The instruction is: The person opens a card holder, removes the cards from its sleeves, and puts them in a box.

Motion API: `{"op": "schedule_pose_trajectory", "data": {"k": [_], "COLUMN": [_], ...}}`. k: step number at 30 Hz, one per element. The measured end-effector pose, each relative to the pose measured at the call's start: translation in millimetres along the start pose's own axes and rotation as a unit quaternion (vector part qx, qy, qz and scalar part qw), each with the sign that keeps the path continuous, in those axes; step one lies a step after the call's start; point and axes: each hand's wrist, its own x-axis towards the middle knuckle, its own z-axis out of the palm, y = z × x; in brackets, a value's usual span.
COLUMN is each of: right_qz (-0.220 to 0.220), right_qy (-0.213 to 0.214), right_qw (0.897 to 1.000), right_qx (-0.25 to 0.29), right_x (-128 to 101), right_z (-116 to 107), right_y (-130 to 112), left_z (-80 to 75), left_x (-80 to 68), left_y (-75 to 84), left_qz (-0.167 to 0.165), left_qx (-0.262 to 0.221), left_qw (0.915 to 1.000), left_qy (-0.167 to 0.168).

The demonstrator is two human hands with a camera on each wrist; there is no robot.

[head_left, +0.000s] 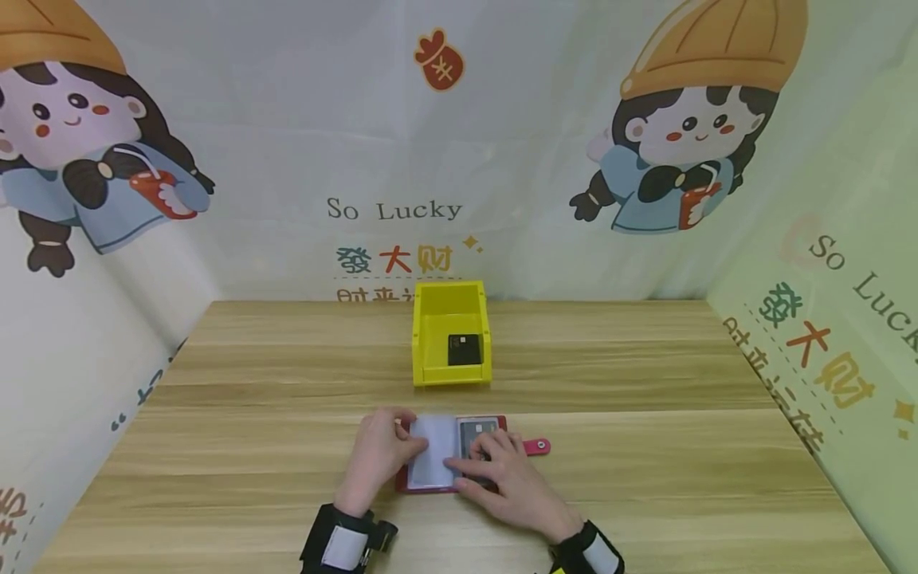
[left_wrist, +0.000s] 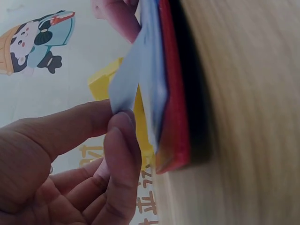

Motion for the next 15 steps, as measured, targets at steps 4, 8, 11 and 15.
{"op": "schedule_pose_trajectory", "data": {"k": [4,8,11,15], "right_qz": [0.004,0.007,0.009,-0.003], "right_qy": [-0.008,-0.012,0.006,0.112], "right_qw": [1.0,1.0,1.0,0.994], "right_qx": [-0.003,-0.001,0.01,-0.003], "right_x": [0.5,0.2,-0.2,-0.5], "right_z": [0.3,-0.4,0.1,3.3], "right_y": [-0.9,-2.0,-1.8,3.0], "left_z": [0.9,1.6,2.4,4.8], "left_x": [-0.4,-1.1,-0.9,0.0], "left_y": [-3.4,-6.1,-6.8,-5.9], "left_qz": [-0.018,-0.023,-0.021,-0.016], "left_qx": [0.002,-0.001,-0.001,0.008], "left_qw": [0.9998,0.9996,0.9996,0.9997], "left_qy": [-0.012,-0.019,-0.019,-0.019]}}
